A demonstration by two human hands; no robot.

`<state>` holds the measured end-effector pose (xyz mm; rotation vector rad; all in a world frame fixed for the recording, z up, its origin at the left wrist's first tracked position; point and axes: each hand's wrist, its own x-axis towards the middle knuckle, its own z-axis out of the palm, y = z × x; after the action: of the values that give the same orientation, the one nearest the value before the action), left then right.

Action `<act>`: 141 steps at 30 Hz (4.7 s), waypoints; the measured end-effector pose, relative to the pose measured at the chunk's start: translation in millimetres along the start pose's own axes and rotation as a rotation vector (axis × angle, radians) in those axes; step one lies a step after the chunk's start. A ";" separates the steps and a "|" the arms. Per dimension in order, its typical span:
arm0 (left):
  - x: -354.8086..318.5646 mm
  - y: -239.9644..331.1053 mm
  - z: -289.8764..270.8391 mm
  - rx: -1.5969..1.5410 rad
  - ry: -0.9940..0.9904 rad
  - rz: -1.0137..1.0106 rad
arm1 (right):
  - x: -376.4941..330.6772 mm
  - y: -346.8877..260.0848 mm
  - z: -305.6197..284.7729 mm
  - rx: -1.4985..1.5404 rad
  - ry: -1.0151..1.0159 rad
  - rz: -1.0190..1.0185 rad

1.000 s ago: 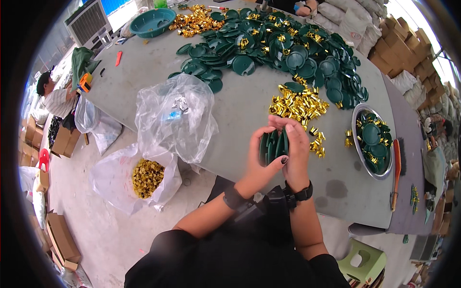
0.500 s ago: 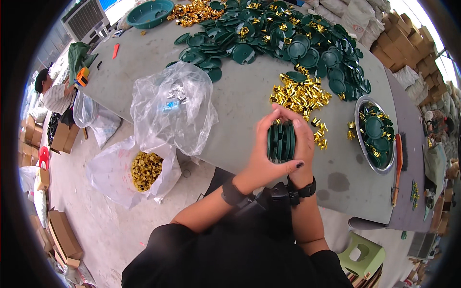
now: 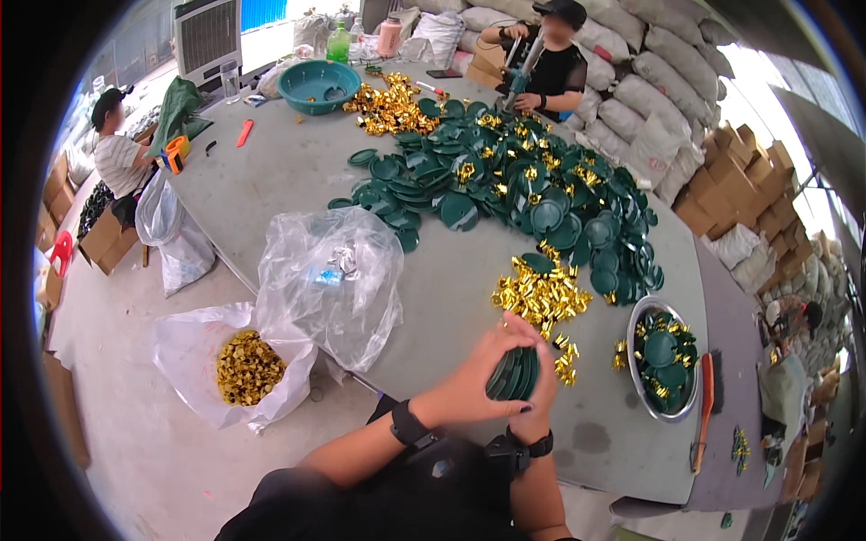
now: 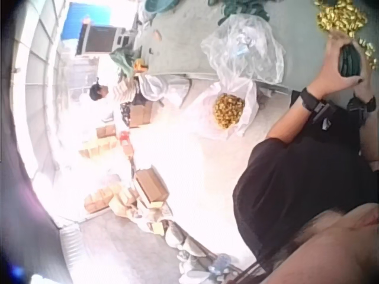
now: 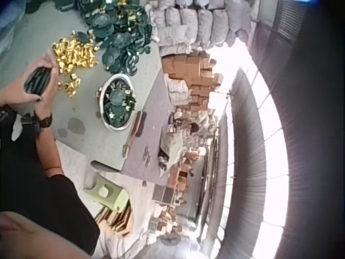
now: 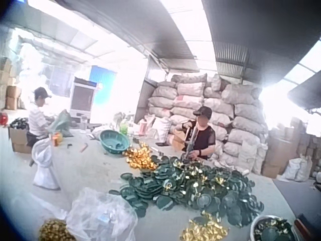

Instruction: The recorder is seen attaching small gold-colored components to green plastic disc-shaped bases at a work table in a factory or warehouse setting.

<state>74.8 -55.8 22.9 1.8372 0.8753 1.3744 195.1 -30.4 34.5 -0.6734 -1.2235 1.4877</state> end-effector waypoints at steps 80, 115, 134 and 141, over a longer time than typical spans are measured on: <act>0.9 2.4 -32.5 -0.298 -0.184 -0.036 | -47.1 -40.4 -36.9 -0.055 -0.006 0.194; -30.0 -65.4 -13.0 -1.158 0.406 -0.526 | 10.3 -109.0 -272.0 -1.716 0.825 -0.092; -30.4 -69.5 -23.2 -1.230 0.279 -0.497 | 146.1 -4.9 -149.8 -1.326 -0.187 -0.184; -30.4 -66.1 -26.8 -1.291 0.393 -0.533 | 210.9 43.9 -150.2 -1.633 -0.305 -0.042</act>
<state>34.3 -41.5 -41.7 0.3343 0.3783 1.4004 249.8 221.6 -15.2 -1.4136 -2.5903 0.2273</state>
